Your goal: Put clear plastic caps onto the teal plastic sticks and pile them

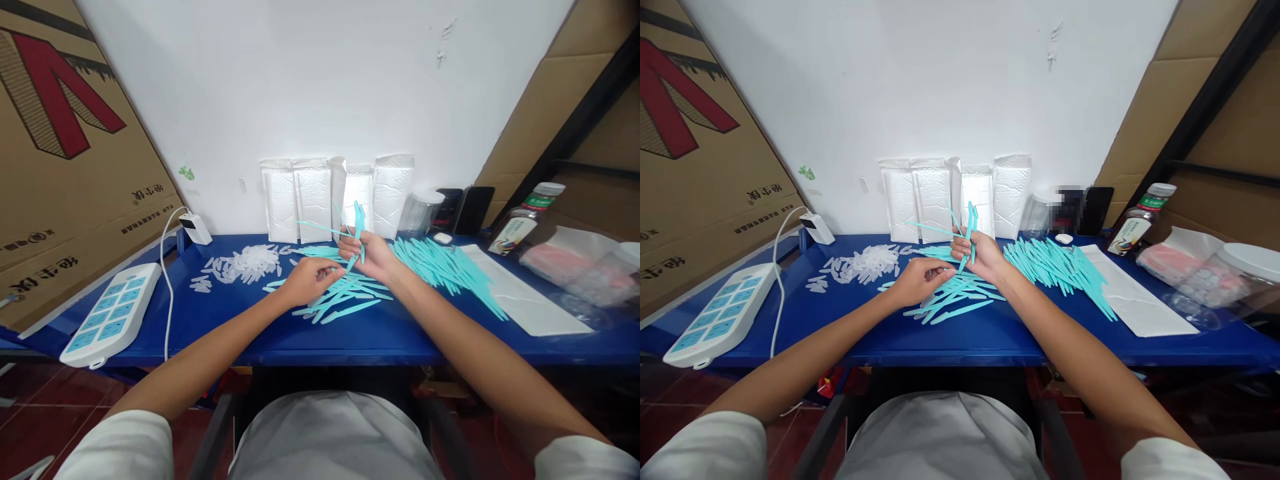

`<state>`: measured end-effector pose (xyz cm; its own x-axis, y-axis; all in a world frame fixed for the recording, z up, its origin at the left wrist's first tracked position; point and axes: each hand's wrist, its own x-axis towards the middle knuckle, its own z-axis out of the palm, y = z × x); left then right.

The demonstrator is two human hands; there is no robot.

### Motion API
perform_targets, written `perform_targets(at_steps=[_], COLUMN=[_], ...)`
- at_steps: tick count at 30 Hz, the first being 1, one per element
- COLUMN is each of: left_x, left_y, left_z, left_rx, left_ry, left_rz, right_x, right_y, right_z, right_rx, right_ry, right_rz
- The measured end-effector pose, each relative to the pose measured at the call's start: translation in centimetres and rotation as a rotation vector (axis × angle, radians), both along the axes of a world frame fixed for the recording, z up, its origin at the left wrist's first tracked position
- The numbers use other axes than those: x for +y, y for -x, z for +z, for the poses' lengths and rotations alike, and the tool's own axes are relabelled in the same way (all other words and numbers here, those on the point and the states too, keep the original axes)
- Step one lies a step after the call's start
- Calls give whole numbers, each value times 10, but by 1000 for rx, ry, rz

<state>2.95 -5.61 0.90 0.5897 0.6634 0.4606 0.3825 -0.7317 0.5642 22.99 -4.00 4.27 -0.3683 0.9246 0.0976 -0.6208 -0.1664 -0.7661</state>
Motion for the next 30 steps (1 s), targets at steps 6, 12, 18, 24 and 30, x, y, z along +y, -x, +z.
perform_targets(at_steps=[6,12,18,24,30], left_x=[1,8,12,14,22], left_y=[-11,-6,-2,5,11], left_z=[-10,-3,-3,-2,-6], left_rx=[-138,-196,-208,-186,-214], left_ry=[282,416,441,396,361], left_rz=[-35,-142,-154,-119,-19], right_x=[-7,-6,-3,9,21], right_y=[13,7,-1,-11,-17], right_z=[-2,5,6,-2,-13], right_rx=[149,161,93,-27,-203], right_ry=[38,16,-61,-158,-292], right_rz=[148,87,62,-40,-202])
